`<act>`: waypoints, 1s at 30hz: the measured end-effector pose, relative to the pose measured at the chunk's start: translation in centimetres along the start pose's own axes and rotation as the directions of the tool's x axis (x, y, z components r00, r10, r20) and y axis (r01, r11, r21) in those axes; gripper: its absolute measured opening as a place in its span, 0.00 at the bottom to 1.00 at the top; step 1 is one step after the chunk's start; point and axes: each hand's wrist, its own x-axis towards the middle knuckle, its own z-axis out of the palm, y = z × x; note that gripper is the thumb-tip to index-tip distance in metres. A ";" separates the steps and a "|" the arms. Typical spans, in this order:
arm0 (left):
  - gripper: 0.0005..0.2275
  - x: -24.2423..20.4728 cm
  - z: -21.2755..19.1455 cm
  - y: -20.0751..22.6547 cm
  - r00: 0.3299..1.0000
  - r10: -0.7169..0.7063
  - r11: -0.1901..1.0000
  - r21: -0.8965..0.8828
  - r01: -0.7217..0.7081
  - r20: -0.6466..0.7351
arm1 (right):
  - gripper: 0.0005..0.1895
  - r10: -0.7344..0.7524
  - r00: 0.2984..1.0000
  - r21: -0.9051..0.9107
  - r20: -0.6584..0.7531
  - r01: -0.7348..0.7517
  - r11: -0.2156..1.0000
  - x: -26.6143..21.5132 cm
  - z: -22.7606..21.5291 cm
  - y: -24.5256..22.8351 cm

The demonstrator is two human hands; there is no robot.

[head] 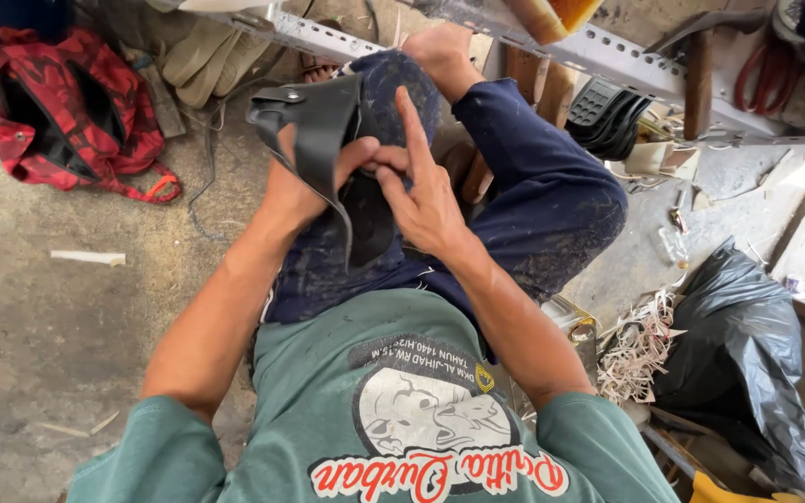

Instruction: The person sits on the floor and works on a black sandal, repeatedly pressing and smoothing the inner sole and strap area with their hands. They manipulate the sandal to check the fit and alignment of the components.

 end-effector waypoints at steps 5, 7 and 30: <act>0.08 1.0 -0.4 -1.6 0.962 -0.269 0.963 -0.010 0.270 0.041 | 0.20 -0.173 0.925 -0.456 -0.338 0.000 0.890 1.1 -9.3 1.7; 0.11 0.7 -0.6 -0.9 0.928 -0.371 0.929 0.004 0.371 0.015 | 0.40 -0.393 0.822 -0.660 -0.412 0.028 0.751 1.9 -13.7 2.9; 0.09 0.4 0.1 5.5 0.731 -0.232 0.823 -0.271 0.500 0.642 | 0.16 -0.419 0.908 -0.556 0.028 0.362 0.748 -2.6 -15.2 -3.9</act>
